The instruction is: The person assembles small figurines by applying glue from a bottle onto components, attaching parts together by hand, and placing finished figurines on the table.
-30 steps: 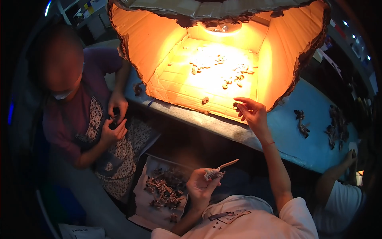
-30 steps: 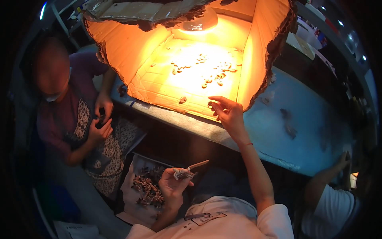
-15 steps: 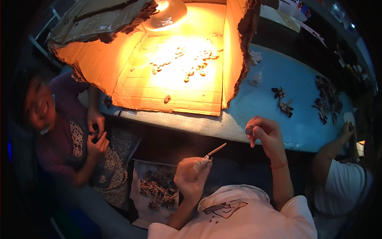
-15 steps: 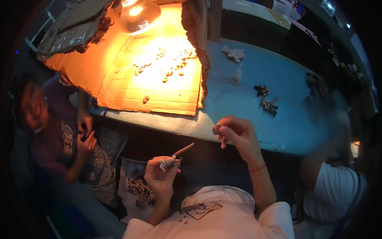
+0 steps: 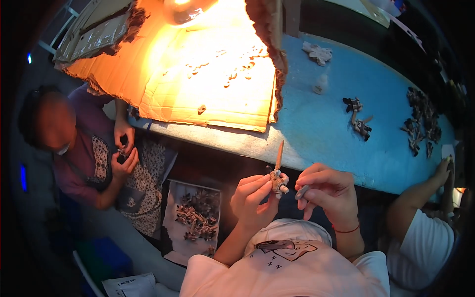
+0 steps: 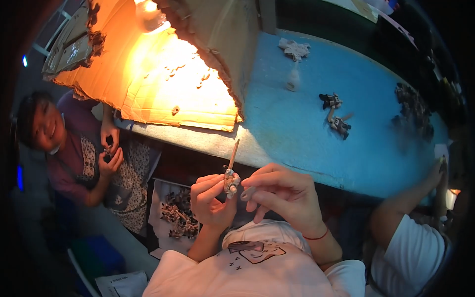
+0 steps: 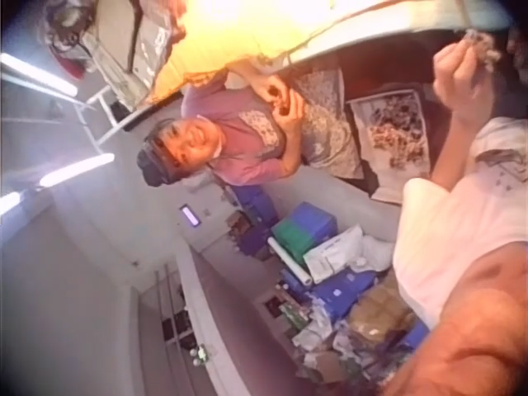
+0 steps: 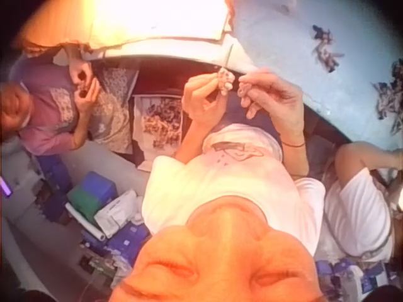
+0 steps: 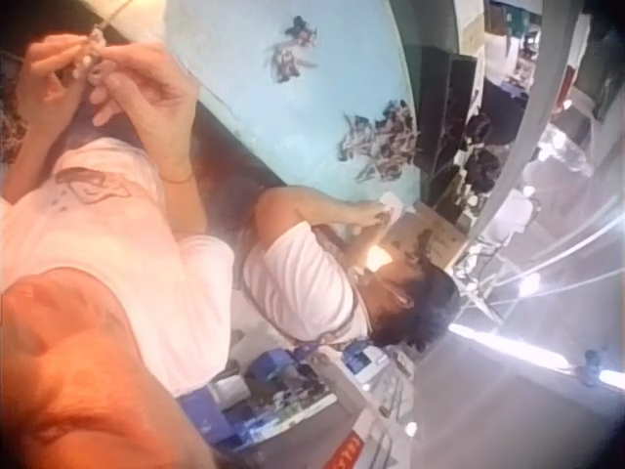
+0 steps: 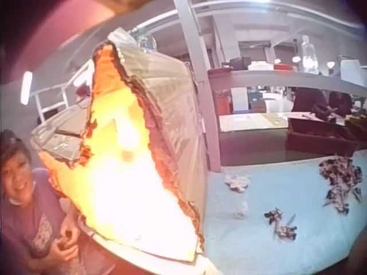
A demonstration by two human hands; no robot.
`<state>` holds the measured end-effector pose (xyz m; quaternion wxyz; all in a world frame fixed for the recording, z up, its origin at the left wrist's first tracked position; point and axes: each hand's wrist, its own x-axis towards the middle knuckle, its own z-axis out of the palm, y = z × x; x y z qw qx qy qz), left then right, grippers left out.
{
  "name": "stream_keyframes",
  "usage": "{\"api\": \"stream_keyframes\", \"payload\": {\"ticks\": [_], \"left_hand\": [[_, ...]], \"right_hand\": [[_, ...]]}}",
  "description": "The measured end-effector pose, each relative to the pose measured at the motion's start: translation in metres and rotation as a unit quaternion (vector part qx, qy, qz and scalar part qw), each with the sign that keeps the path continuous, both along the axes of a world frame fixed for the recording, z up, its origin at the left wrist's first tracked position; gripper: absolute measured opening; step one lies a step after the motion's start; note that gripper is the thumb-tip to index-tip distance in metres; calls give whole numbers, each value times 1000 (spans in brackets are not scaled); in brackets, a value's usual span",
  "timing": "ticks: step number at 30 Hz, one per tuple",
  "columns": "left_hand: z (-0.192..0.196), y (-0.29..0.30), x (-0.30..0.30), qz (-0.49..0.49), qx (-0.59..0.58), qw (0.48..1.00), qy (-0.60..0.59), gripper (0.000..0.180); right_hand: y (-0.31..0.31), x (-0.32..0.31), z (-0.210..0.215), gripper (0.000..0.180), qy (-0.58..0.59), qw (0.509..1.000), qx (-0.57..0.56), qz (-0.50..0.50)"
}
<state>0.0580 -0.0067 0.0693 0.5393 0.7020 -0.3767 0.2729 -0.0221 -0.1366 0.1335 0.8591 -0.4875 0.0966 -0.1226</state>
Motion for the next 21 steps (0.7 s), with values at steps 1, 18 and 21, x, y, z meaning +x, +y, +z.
{"api": "stream_keyframes", "payload": {"ticks": [1, 18, 21], "left_hand": [[1, -2, -1, -3, 5, 1000, -6, 30], [3, 1, -2, -12, 53, 997, -59, 29], [4, 2, -2, -12, 58, 996, -64, 29]], "right_hand": [[-1, -1, -1, 12, 5, 1000, 2, 8], [3, -1, -8, 18, 40, 998, 46, 8], [2, -1, -8, 18, 50, 998, 46, 10]]}}
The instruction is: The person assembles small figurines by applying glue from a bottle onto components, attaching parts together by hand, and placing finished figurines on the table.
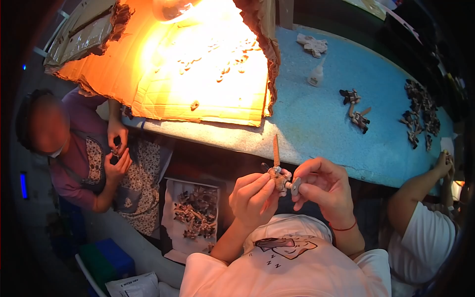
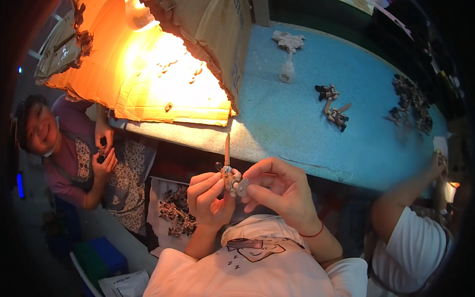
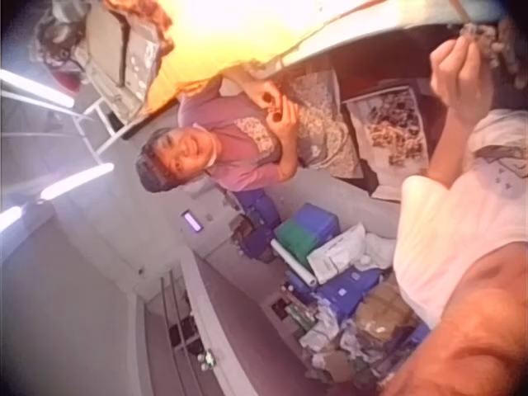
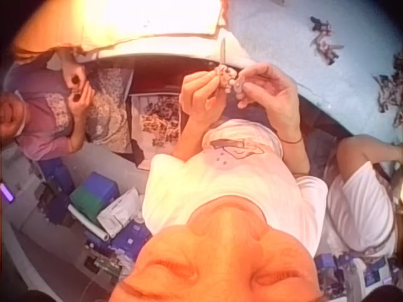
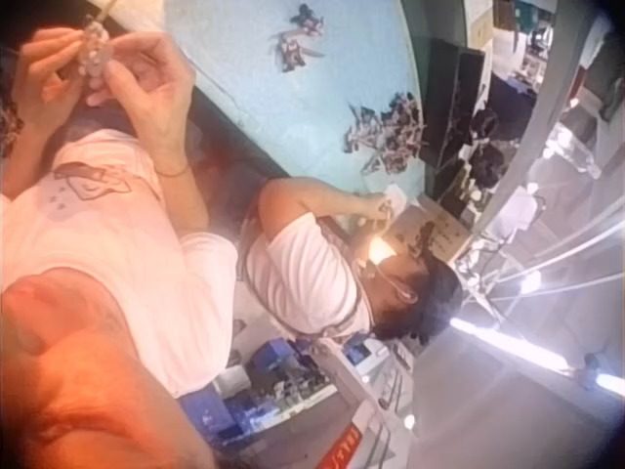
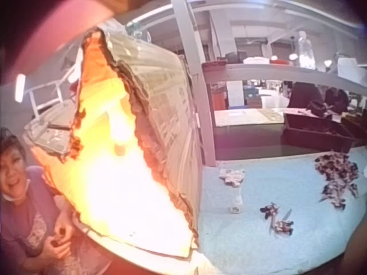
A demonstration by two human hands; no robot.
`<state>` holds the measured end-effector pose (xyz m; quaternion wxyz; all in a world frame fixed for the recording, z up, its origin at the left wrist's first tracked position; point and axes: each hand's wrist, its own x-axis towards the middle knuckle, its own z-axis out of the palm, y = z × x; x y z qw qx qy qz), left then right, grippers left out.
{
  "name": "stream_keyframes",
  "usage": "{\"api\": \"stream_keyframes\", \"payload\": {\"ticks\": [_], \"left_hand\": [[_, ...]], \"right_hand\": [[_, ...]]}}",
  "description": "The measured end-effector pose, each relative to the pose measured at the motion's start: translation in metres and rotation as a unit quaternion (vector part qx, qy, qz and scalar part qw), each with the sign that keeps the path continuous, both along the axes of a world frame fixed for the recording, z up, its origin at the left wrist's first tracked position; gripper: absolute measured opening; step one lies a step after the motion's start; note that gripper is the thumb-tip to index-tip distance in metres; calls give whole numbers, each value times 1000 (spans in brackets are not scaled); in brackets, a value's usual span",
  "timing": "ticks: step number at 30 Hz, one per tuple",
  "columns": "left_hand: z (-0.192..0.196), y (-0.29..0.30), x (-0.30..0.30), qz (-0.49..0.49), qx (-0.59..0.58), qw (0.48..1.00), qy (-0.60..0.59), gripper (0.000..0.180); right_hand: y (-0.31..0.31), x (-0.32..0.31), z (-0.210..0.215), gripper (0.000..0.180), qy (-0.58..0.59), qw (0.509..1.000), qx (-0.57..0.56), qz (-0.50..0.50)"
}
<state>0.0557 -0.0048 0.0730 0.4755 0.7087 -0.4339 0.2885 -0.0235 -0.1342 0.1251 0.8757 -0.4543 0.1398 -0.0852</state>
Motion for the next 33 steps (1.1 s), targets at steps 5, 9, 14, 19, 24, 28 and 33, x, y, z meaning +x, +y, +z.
{"api": "stream_keyframes", "payload": {"ticks": [5, 9, 14, 19, 24, 28, 33], "left_hand": [[-1, 0, -1, -3, 7, 1000, -3, 30], [-1, 0, -2, -13, 5, 1000, -12, 29], [3, 2, 1, -21, 8, 999, -42, 29], [5, 6, 2, -36, 6, 998, -49, 32], [9, 8, 3, -52, 2, 997, -52, 33], [14, 13, 5, -69, 17, 996, -59, 31], [12, 13, 6, -69, 10, 996, -59, 32]], "right_hand": [[3, 0, -3, 15, -14, 1000, 11, -5], [4, -1, -3, 16, -18, 999, -43, -19], [2, -2, -1, 16, 10, 1000, 17, 10], [9, -3, 0, 17, 4, 1000, 27, -1], [13, -4, 0, 15, 14, 999, 33, 2], [13, -4, 2, 14, 14, 1000, 9, 22], [19, -2, 3, 14, 8, 1000, -1, 7]]}}
